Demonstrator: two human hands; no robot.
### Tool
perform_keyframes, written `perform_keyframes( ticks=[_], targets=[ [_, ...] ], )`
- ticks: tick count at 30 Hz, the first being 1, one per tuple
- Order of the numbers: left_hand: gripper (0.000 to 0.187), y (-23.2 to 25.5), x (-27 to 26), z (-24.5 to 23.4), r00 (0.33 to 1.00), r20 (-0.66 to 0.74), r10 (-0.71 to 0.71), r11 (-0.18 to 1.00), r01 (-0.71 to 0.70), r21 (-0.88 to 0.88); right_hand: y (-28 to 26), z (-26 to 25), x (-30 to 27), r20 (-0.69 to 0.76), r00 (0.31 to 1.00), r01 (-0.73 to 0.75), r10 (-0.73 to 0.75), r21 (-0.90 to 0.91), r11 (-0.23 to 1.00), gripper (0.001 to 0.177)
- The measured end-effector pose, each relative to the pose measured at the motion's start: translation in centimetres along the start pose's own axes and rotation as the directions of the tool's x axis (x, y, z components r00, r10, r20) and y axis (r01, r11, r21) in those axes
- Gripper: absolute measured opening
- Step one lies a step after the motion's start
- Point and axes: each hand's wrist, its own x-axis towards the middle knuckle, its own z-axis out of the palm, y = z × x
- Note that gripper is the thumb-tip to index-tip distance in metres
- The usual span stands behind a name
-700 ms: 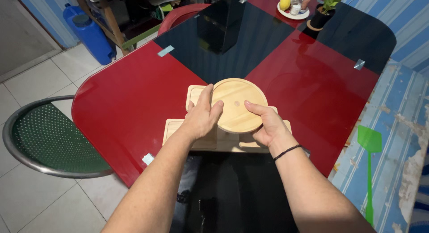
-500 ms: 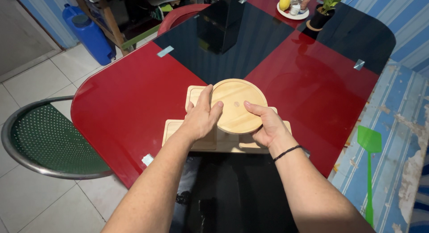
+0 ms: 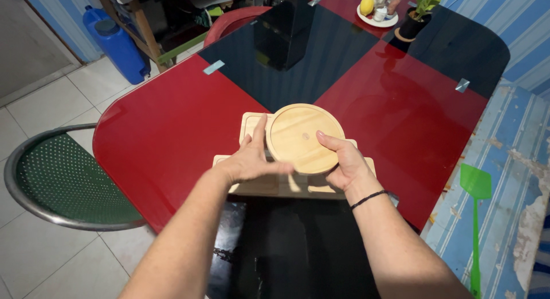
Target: The person disassembles a wooden rack by removing square and circular wooden pieces and dowels from a red and black table. They then reassemble the rack by inserting dowels into holes on a rectangular wooden base and placing the square pieces back onto the dowels.
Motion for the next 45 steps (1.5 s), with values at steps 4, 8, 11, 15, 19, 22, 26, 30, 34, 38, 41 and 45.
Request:
perform_keyframes(
  ticks=[4,8,11,15,19,22,26,30,34,38,41,45],
  targets=[
    [0.148,-0.9,0.7,-0.6,0.996,0.043,0.076,0.991,-0.080,0.109,-0.2,-0.4,-0.1,0.008,1.000,-0.002,0.002,-0.002,1.000,0.048],
    [0.097,-0.2,1.0,1.9,0.985,-0.091,0.150,0.879,-0.090,0.469,-0.2,-0.4,0.0,0.023,1.000,-0.016,0.016,0.014,1.000,0.049],
    [0.075,1.2,0.9,5.4,0.966,-0.219,0.136,0.792,0.026,0.610,-0.3,-0.6,-0.1,0.031,0.999,-0.031,0.031,-0.007,1.000,0.050],
    [0.064,2.0,1.7,7.2,0.938,-0.339,0.072,0.870,0.107,0.481,-0.2,-0.6,0.0,0.028,0.999,-0.024,0.025,-0.022,0.999,0.049],
    [0.071,1.7,2.7,7.9,0.912,-0.404,0.074,0.882,0.130,0.454,-0.2,-0.4,0.0,0.021,0.996,-0.087,0.087,0.012,0.996,0.048],
    [0.071,0.5,3.7,8.5,0.900,-0.418,0.123,0.883,0.092,0.459,-0.5,-0.5,0.0,0.024,0.997,-0.075,0.076,-0.035,0.997,0.048],
    [0.073,-1.0,4.5,9.1,0.866,-0.453,0.209,0.880,0.036,0.473,-0.7,-0.4,0.2,0.008,0.998,-0.056,0.058,-0.128,0.990,0.047],
    [0.067,-1.0,4.5,9.3,0.858,-0.469,0.208,0.907,0.010,0.420,-0.4,0.2,0.2,0.010,1.000,0.002,-0.001,-0.102,0.995,0.047],
    [0.070,-0.4,4.1,8.9,0.892,-0.423,0.162,0.891,0.052,0.451,-0.3,0.3,-0.3,0.055,0.998,0.020,-0.015,-0.087,0.996,0.048],
    [0.067,0.2,4.0,8.5,0.924,-0.367,0.108,0.900,0.066,0.431,-0.7,0.1,0.0,0.005,1.000,-0.023,0.023,-0.078,0.997,0.049],
    [0.065,0.5,3.9,8.0,0.921,-0.372,0.114,0.889,0.074,0.453,-0.4,0.5,0.7,-0.094,0.995,-0.016,0.012,-0.049,0.999,0.049],
    [0.065,0.3,4.0,7.9,0.904,-0.401,0.148,0.902,0.043,0.429,-0.3,0.3,0.3,-0.019,0.999,-0.042,0.041,-0.043,0.998,0.048]
  ],
)
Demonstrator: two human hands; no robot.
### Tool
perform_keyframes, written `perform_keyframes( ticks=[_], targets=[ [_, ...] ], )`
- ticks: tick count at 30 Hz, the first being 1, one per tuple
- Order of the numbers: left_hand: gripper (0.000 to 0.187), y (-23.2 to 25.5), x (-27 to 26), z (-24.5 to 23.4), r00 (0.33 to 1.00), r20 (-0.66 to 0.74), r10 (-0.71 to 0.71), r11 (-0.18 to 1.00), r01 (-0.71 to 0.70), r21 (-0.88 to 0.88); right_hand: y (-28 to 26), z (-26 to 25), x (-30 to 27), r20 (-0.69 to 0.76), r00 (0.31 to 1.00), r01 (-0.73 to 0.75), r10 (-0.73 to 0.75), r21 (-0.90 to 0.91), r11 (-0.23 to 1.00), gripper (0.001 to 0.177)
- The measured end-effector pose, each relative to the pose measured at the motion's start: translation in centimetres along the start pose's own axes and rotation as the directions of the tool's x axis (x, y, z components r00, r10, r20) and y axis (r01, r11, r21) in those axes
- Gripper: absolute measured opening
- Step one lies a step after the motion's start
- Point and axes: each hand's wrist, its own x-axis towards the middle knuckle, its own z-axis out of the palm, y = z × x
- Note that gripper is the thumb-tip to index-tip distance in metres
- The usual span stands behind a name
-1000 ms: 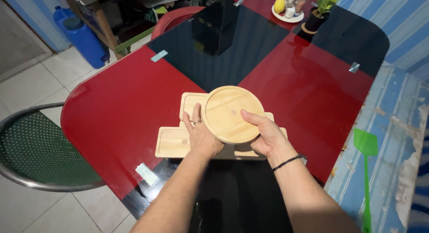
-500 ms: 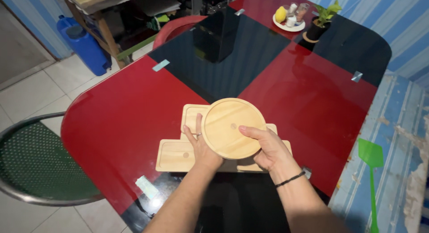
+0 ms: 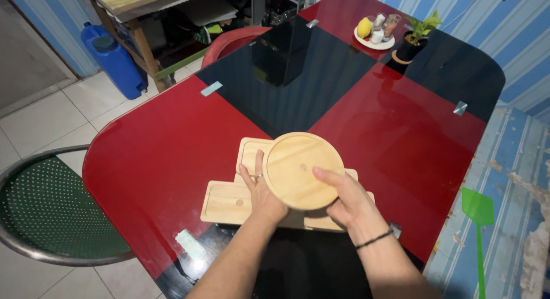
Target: The person disassembles a wooden rack by removing square and circular wooden pieces and dowels from a red and black table. They then reassemble the rack by inserting dowels into holes on a rectangular wooden base and placing the square pieces back onto the dowels.
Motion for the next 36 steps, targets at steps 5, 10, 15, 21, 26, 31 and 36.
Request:
perform_keyframes(
  ticks=[5,10,15,21,26,31,36],
  targets=[
    [0.070,-0.5,-0.3,0.9,1.000,0.016,0.009,1.000,-0.009,-0.001,-0.2,-0.1,-0.7,0.042,0.998,0.042,-0.040,-0.057,0.997,0.046],
    [0.068,-0.6,0.2,1.4,0.996,-0.076,0.046,0.999,-0.044,0.017,-0.5,0.4,-0.1,-0.093,0.995,0.020,-0.023,-0.038,0.999,0.045],
    [0.071,-0.6,-0.7,1.1,0.998,-0.039,0.041,0.999,-0.042,-0.022,0.2,-0.4,-1.3,0.212,0.974,0.080,-0.083,0.022,0.997,0.047],
    [0.066,-0.1,-0.3,0.7,1.000,0.007,0.002,1.000,-0.002,0.024,-0.2,0.8,-0.6,-0.190,0.982,-0.001,0.004,0.018,1.000,0.045],
    [0.067,-0.5,-0.6,0.8,1.000,0.003,0.005,0.999,-0.005,-0.035,0.1,0.5,-1.3,0.004,0.998,0.057,-0.057,-0.026,0.998,0.048],
    [0.070,-0.4,-0.2,0.6,1.000,-0.011,0.021,1.000,-0.020,0.019,0.0,0.6,-0.5,-0.029,0.998,0.053,-0.053,0.008,0.999,0.048],
    [0.075,0.0,-0.1,0.1,0.997,0.078,-0.013,0.999,0.016,-0.041,-0.4,0.4,-0.8,-0.021,1.000,0.021,-0.022,-0.010,1.000,0.048]
  ],
)
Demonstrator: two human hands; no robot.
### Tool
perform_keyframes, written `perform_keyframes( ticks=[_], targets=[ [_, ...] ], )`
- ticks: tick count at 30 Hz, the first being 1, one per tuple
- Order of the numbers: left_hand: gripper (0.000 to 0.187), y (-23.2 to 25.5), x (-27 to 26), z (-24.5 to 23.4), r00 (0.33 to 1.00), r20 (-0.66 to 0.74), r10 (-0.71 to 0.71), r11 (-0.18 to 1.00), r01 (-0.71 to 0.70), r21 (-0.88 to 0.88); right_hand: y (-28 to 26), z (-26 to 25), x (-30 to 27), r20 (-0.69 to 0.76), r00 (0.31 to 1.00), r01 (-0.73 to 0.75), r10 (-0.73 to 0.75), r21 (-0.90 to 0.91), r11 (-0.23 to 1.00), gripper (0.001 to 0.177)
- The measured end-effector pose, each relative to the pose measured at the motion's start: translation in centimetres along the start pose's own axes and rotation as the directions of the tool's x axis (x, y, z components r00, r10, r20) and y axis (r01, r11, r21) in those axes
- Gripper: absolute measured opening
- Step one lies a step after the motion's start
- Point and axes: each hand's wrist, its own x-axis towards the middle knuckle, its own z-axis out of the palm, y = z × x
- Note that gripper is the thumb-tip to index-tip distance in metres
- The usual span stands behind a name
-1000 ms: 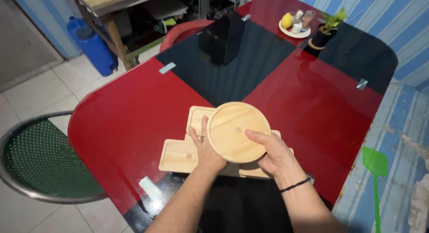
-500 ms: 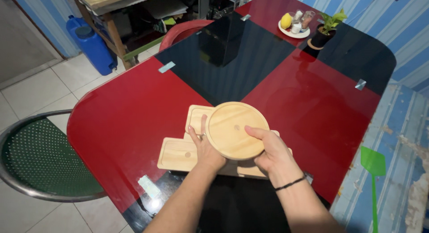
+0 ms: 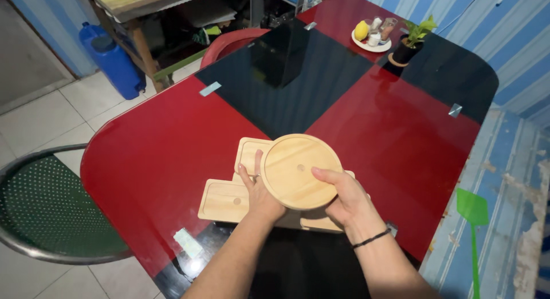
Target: The person disassembles a wooden rack by removing square and circular wooden pieces and dowels from a red and black table. They then reassemble the rack by inserting dowels into holes on a rectangular wooden base and placing the square pieces back onto the dowels.
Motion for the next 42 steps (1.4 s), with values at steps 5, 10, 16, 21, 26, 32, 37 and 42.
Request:
perform_keyframes(
  ticks=[5,10,16,21,26,32,37,42],
  targets=[
    [0.075,-0.1,-0.2,-0.3,0.999,-0.033,0.024,0.998,-0.022,0.067,0.4,0.1,0.1,-0.020,1.000,0.016,-0.016,-0.009,1.000,0.050],
    [0.075,0.3,0.1,-0.4,0.999,0.047,-0.024,0.999,0.022,0.043,-0.3,-0.1,0.7,-0.014,0.998,-0.061,0.062,0.056,0.997,0.051],
    [0.071,-0.3,-0.2,0.1,0.999,-0.034,0.031,0.998,-0.029,0.057,0.4,-0.5,0.2,0.088,0.996,0.008,-0.010,0.016,1.000,0.049],
    [0.071,-0.2,0.1,0.3,1.000,0.008,-0.002,0.998,0.002,0.058,-0.1,0.0,1.4,-0.089,0.991,-0.092,0.098,0.072,0.993,0.050],
    [0.071,-0.1,0.0,-0.3,0.999,0.034,-0.012,0.998,0.010,0.065,0.3,-0.2,1.2,-0.017,0.997,-0.071,0.073,0.099,0.993,0.049],
    [0.070,0.3,-0.4,-1.1,0.998,0.066,-0.021,1.000,0.019,0.025,0.9,-0.7,0.5,0.012,0.999,0.035,-0.036,0.085,0.996,0.047],
    [0.070,0.4,-0.2,-1.1,0.998,0.052,-0.021,0.999,0.019,0.048,1.5,-0.3,0.6,-0.040,0.996,0.081,-0.078,0.106,0.991,0.047],
    [0.071,0.4,0.2,-0.8,1.000,0.026,0.000,0.994,-0.003,0.111,0.6,-0.3,0.8,-0.018,1.000,0.010,-0.008,0.082,0.997,0.050]
  ],
)
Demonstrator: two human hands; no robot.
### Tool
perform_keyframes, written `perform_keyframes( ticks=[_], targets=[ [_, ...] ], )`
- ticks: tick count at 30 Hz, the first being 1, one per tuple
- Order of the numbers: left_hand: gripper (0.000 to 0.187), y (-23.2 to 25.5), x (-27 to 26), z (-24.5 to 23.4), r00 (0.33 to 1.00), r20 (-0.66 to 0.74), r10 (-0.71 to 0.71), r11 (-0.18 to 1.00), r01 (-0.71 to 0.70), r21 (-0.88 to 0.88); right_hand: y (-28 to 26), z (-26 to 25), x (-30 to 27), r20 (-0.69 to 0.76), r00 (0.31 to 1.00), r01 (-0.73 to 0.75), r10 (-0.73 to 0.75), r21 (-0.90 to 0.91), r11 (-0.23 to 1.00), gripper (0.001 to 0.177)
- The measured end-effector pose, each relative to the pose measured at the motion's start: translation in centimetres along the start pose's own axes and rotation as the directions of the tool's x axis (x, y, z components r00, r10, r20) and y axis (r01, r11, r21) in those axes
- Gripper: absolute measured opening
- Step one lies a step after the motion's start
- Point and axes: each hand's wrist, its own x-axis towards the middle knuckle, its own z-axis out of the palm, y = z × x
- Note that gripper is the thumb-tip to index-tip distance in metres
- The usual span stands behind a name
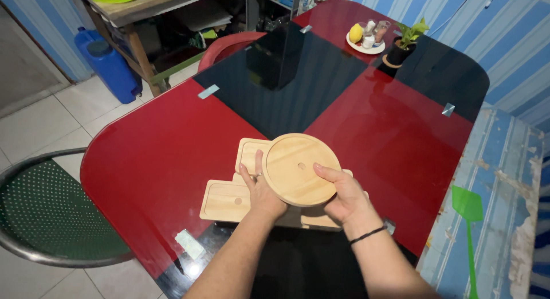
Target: The person disassembles a wooden rack by removing square and circular wooden pieces and dowels from a red and black table. They then reassemble the rack by inserting dowels into holes on a rectangular wooden base and placing the square pieces back onto the dowels.
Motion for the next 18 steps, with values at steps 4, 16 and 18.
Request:
perform_keyframes(
  ticks=[4,16,18],
  targets=[
    [0.070,-0.1,-0.5,0.0,0.999,0.037,-0.013,0.999,0.015,-0.035,-0.9,-0.7,0.1,0.138,0.989,-0.036,0.050,-0.107,0.994,0.055],
    [0.073,-0.8,-0.4,1.7,0.998,0.035,-0.058,0.998,0.058,-0.005,-3.7,3.1,-3.0,0.494,0.841,0.234,-0.220,0.035,0.972,0.059],
    [0.067,-0.5,0.2,1.9,0.991,0.093,-0.100,0.991,0.107,-0.074,-6.5,3.5,-3.7,0.525,0.830,0.246,-0.188,-0.041,0.969,0.060]
  ],
)
